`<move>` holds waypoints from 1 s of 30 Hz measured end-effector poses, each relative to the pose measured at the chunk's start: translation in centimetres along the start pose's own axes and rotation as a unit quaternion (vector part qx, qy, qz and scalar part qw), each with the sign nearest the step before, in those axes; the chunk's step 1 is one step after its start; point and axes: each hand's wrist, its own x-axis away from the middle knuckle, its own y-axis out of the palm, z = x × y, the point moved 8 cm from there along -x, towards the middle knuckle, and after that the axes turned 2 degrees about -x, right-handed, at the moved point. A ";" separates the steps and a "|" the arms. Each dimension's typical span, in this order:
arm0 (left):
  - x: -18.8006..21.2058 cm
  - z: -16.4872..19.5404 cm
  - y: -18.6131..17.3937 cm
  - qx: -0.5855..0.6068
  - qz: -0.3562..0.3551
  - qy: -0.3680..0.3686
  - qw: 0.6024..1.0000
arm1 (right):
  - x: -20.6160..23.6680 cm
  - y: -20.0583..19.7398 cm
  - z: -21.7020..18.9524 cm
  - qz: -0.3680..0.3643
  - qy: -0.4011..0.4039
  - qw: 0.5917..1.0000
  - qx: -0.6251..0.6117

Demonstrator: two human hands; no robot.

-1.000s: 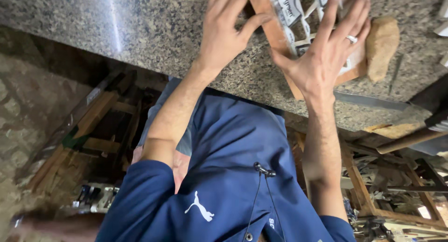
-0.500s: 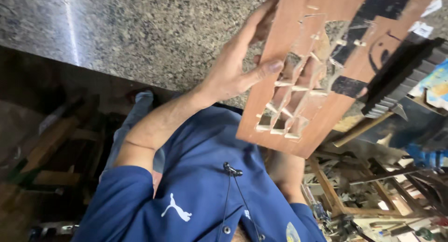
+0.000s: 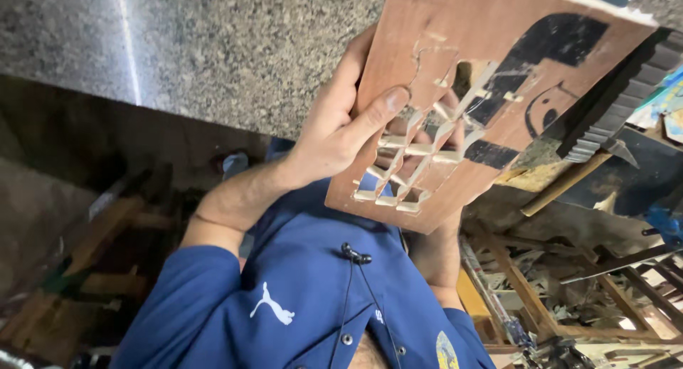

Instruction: The person lifts a wooden frame holding small metal letter blocks from the workbench and pulls a block labeled 'green' out of the grid. They turn the block over in their hands, hammer on a metal plate on the bench, and operate a bench-mounted press machine before handling the block again.

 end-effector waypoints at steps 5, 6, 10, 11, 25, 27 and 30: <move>0.4 1.3 0.7 -0.095 -0.013 0.064 0.993 | 3.2 -1.9 0.4 0.034 -0.022 0.999 -0.026; 0.5 1.1 0.8 -0.085 -0.017 0.064 0.994 | 3.8 -3.0 0.3 0.047 -0.028 0.998 -0.024; 0.8 0.0 0.8 -0.066 -0.019 0.063 0.996 | 4.1 -8.4 -0.3 0.076 -0.052 0.991 -0.093; 0.9 -0.2 0.7 -0.063 -0.018 0.063 0.996 | 4.0 -9.8 -1.7 0.098 -0.137 0.986 -0.007; -1.2 -5.1 -2.5 -0.086 -0.074 0.066 0.991 | 7.6 2.1 -7.3 0.043 -0.227 0.941 0.249; -1.1 -4.1 -1.8 0.016 -0.111 0.039 0.993 | 7.1 5.6 -10.6 -0.058 -0.314 0.781 0.536; -0.5 -0.5 0.9 0.177 -0.130 -0.054 0.974 | 9.2 7.9 -12.2 -0.032 -0.397 0.549 0.735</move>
